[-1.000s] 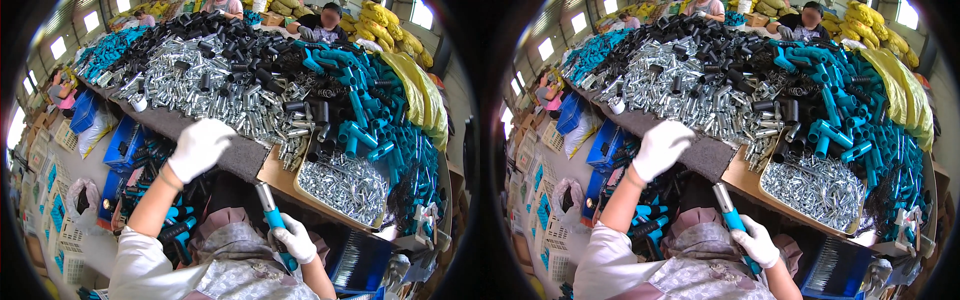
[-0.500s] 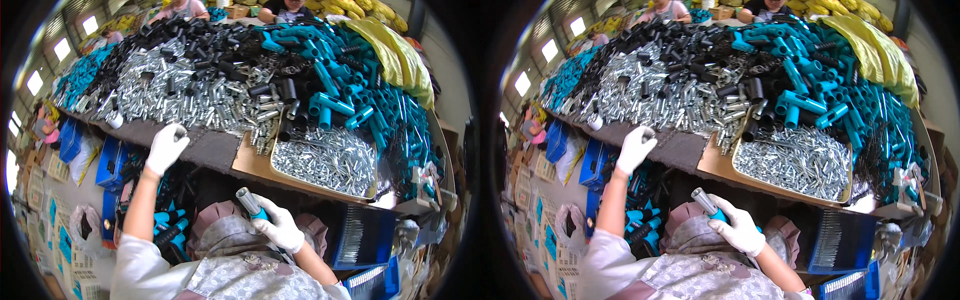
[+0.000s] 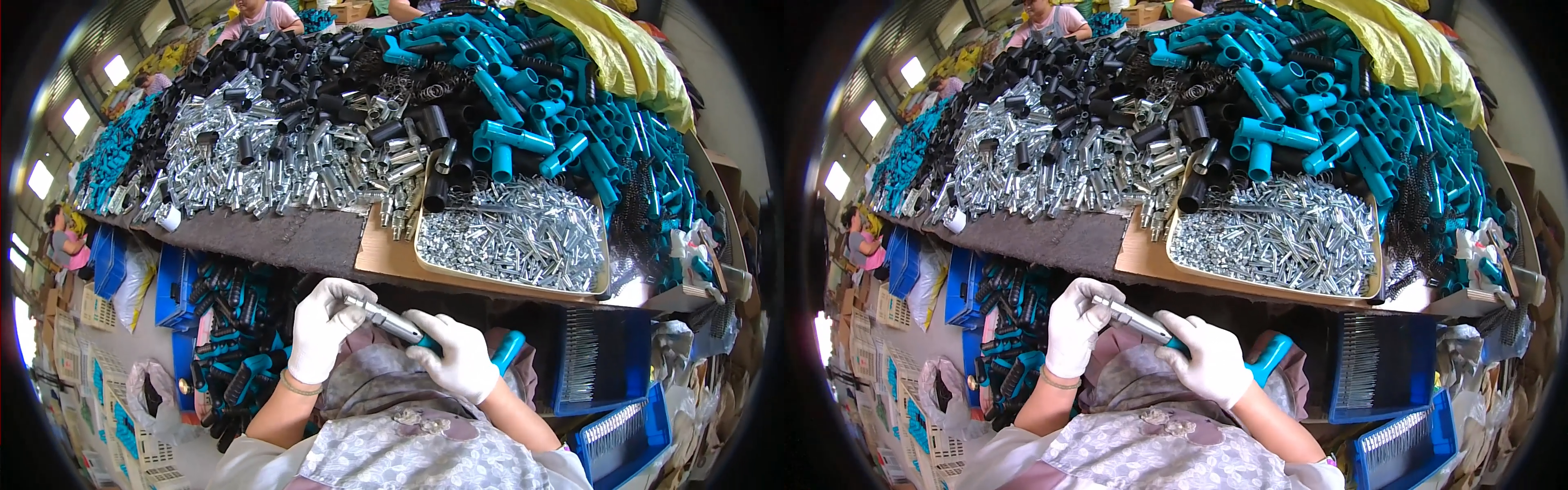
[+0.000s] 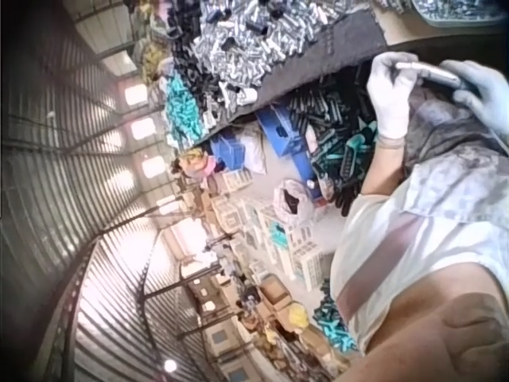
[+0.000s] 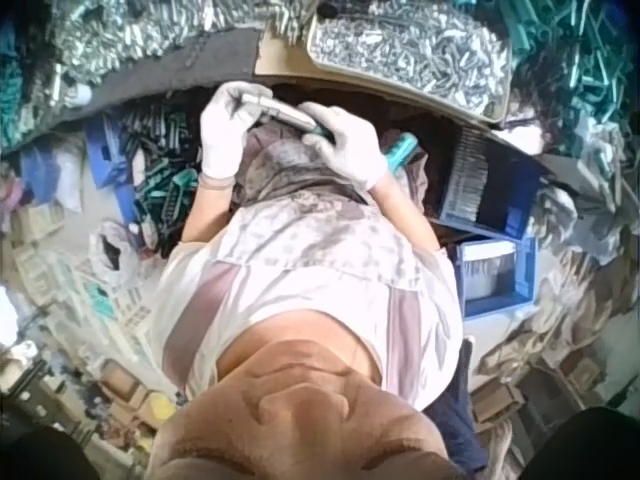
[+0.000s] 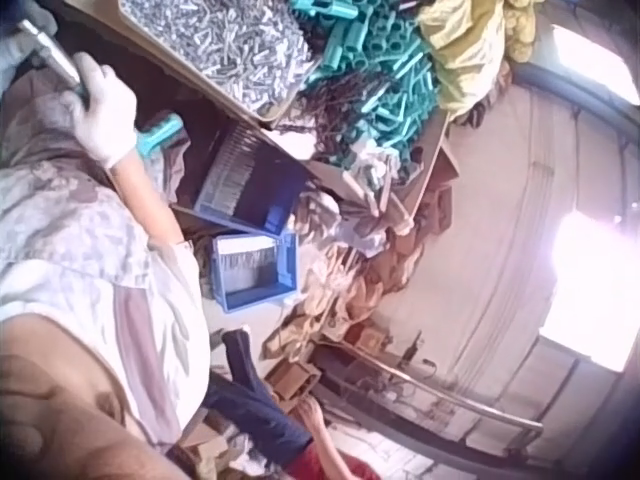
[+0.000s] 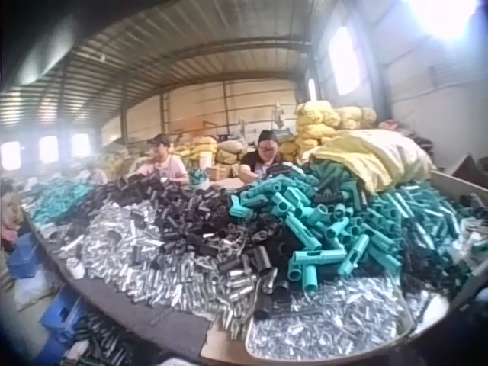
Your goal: Assembling plastic and metal hardware components at a workbench in a factory setting.
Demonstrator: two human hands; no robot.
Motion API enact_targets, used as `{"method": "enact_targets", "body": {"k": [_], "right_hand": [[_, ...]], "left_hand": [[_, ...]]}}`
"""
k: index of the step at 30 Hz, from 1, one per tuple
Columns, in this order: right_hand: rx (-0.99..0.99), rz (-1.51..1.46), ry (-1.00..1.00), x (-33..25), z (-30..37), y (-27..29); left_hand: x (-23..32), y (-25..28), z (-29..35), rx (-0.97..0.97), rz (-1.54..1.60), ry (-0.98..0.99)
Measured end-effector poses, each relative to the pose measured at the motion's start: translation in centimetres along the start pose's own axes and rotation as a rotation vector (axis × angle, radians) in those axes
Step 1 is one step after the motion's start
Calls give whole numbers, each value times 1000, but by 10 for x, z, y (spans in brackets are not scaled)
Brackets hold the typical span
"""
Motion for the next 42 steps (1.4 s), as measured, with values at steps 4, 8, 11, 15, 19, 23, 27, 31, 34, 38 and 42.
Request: {"method": "enact_targets", "body": {"k": [4, 8, 11, 15, 19, 23, 27, 31, 34, 38, 42], "right_hand": [[-438, -838, -410, 21, 21, -33], [-363, -762, -275, 15, 16, -26], [-194, -498, -195, 4, 4, -5], [-137, -262, -147, 2, 2, 4], [-310, -435, -225, 14, 8, -6], [-309, -483, -221, 14, 11, -7], [-280, -388, -203, 7, 8, -2], [-244, -314, -131, 5, 2, -4], [-273, -354, -100, 17, 8, -2], [-233, -268, -92, 12, 10, 4], [-162, -323, -53, 5, 3, -8]], "left_hand": [[12, -15, 2, -262, 105, -45], [36, -29, -3, -438, 0, -102], [37, -21, -3, -325, -243, 7], [45, -30, 0, -263, -682, -9], [58, -49, 4, -484, -691, -294], [74, -63, 13, -630, -743, -545], [58, -29, 0, -363, -797, -57], [47, -38, 0, -377, -807, -45], [67, -69, 9, -599, -834, -497], [68, -60, 5, -427, -889, -378], [22, -11, 4, -261, -767, 279]]}}
Point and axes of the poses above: each hand's wrist, its own z-axis away from the middle knuckle, its own y-axis out of the back of the hand, x = y × z, the point moved 9 cm from there along -z, towards the middle knuckle, and after that the axes turned 2 degrees about y, right-handed, at the moved point
